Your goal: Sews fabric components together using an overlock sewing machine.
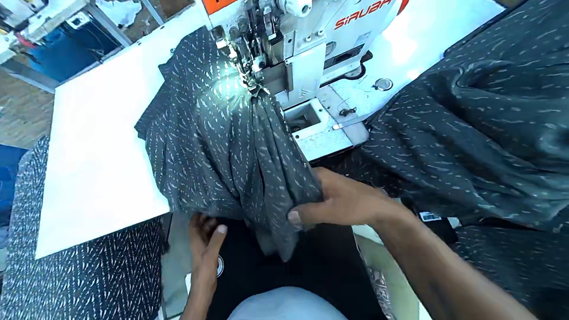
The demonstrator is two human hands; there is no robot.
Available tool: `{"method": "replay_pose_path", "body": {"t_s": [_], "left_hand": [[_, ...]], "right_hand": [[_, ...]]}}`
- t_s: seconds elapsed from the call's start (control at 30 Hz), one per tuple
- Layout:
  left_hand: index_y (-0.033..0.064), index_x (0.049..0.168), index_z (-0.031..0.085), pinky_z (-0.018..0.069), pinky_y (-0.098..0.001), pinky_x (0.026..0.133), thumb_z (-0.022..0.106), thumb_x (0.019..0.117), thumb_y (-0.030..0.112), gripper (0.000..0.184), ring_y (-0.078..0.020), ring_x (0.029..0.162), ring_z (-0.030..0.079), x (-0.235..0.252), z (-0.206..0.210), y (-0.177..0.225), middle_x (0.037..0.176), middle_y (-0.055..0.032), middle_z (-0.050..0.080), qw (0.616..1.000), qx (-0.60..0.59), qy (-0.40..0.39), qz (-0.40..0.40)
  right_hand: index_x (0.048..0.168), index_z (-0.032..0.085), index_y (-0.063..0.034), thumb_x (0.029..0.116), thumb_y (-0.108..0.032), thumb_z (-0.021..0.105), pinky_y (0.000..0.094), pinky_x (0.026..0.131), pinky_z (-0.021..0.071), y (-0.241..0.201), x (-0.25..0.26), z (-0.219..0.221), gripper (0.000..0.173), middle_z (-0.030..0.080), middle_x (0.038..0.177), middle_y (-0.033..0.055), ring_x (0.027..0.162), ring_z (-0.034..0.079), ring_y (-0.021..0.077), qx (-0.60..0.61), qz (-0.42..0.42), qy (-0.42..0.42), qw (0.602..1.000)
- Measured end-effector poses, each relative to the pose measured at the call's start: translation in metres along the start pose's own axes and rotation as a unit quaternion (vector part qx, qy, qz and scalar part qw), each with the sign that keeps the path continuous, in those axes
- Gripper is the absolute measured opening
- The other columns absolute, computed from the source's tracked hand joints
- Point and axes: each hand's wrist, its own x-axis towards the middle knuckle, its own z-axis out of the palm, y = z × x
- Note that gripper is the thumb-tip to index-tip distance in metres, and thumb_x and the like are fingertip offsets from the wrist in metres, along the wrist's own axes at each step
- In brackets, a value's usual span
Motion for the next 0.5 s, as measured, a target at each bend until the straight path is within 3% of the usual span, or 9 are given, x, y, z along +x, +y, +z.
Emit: {"method": "replay_pose_path", "body": {"t_s": [0.03,0.07,0.1,0.17,0.27,0.37,0.43,0.47,0.5], "left_hand": [[-0.0067,0.156,0.019,0.0541,-0.0383,0.105,0.083,0.0781,0.051,0.116,-0.0203,0.13,0.057,0.011,0.008,-0.016,0.15,-0.0199,0.047,1.0,0.005,-0.024,-0.007],[-0.0093,0.151,0.029,0.0529,-0.0379,0.107,0.087,0.0744,0.047,0.111,-0.0199,0.128,0.059,0.025,0.019,-0.026,0.143,-0.0203,0.055,0.999,-0.004,-0.035,0.008],[-0.0095,0.14,0.045,0.0563,-0.0364,0.102,0.088,0.075,0.039,0.092,-0.0175,0.118,0.065,0.038,0.028,-0.027,0.128,-0.0165,0.065,0.998,-0.045,-0.045,0.014],[-0.0066,0.128,0.055,0.0596,-0.0385,0.094,0.083,0.0825,0.02,0.06,-0.0183,0.103,0.07,0.045,0.028,-0.007,0.112,-0.0126,0.07,0.983,-0.159,-0.085,-0.039],[-0.0002,0.126,0.059,0.0633,-0.0381,0.086,0.083,0.0835,0.025,0.055,-0.0162,0.095,0.074,0.032,-0.034,0.064,0.104,-0.0063,0.075,0.989,-0.09,-0.115,-0.036],[-0.0004,0.122,0.059,0.0592,-0.0229,0.081,0.068,0.0922,0.03,0.044,0.0001,0.09,0.068,0.071,-0.111,0.169,0.102,0.0023,0.07,0.96,0.244,-0.036,0.135],[-0.0133,0.122,0.057,0.0526,-0.0404,0.092,0.061,0.0991,0.015,0.037,-0.0184,0.101,0.063,0.103,-0.117,0.239,0.113,-0.0224,0.065,0.913,0.373,0.067,0.15],[-0.0133,0.127,0.054,0.045,-0.0405,0.103,0.055,0.1046,0.009,0.032,-0.0199,0.114,0.058,0.12,-0.102,0.271,0.125,-0.0241,0.06,0.91,0.381,0.139,0.087],[-0.0133,0.121,0.058,0.0391,-0.0291,0.107,0.052,0.1031,-0.004,0.021,-0.0129,0.116,0.057,0.145,-0.088,0.289,0.125,-0.0197,0.061,0.901,0.351,0.233,0.103]], "right_hand": [[0.103,0.074,-0.0137,0.0854,-0.023,0.08,0.028,0.072,0.0634,0.003,0.003,0.002,0.021,0.076,0.087,-0.0048,0.078,0.072,0.0051,-0.045,0.024,-0.026,0.998],[0.102,0.074,-0.0132,0.084,-0.025,0.081,0.0292,0.073,0.0625,0.006,0.004,0.004,0.023,0.075,0.086,-0.0052,0.079,0.071,0.0045,-0.074,0.023,-0.045,0.996],[0.108,0.072,-0.0116,0.0841,-0.024,0.081,0.028,0.078,0.0627,0.009,0.003,0.004,0.028,0.075,0.092,-0.0053,0.085,0.071,0.0037,-0.059,-0.005,-0.072,0.996],[0.121,0.066,-0.0085,0.0862,-0.017,0.079,0.0257,0.088,0.0611,0.014,-0.005,0.0,0.038,0.074,0.104,-0.0041,0.097,0.07,0.0041,0.023,-0.062,-0.113,0.991],[0.113,0.07,-0.0113,0.0799,-0.018,0.083,0.0252,0.084,0.0619,0.019,-0.022,-0.007,0.037,0.076,0.099,-0.0058,0.092,0.072,0.0037,0.021,-0.015,-0.064,0.998],[0.12,0.068,-0.0134,0.081,-0.018,0.084,0.0227,0.088,0.0599,0.024,-0.023,0.002,0.042,0.075,0.105,-0.0095,0.098,0.069,-0.0003,0.055,-0.044,-0.08,0.994],[0.12,0.068,-0.0098,0.0807,-0.018,0.085,0.0275,0.088,0.0609,0.03,-0.006,0.015,0.043,0.075,0.103,-0.0039,0.095,0.07,0.0034,0.007,-0.007,-0.07,0.998],[0.117,0.07,-0.009,0.0819,-0.02,0.084,0.0314,0.087,0.061,0.035,0.004,0.02,0.04,0.075,0.101,-0.0009,0.094,0.071,0.0061,-0.036,0.028,-0.064,0.997],[0.115,0.071,-0.009,0.0845,-0.025,0.083,0.0356,0.088,0.0603,0.042,0.01,0.025,0.037,0.075,0.101,0.0015,0.094,0.071,0.0091,-0.08,0.069,-0.056,0.993]]}}
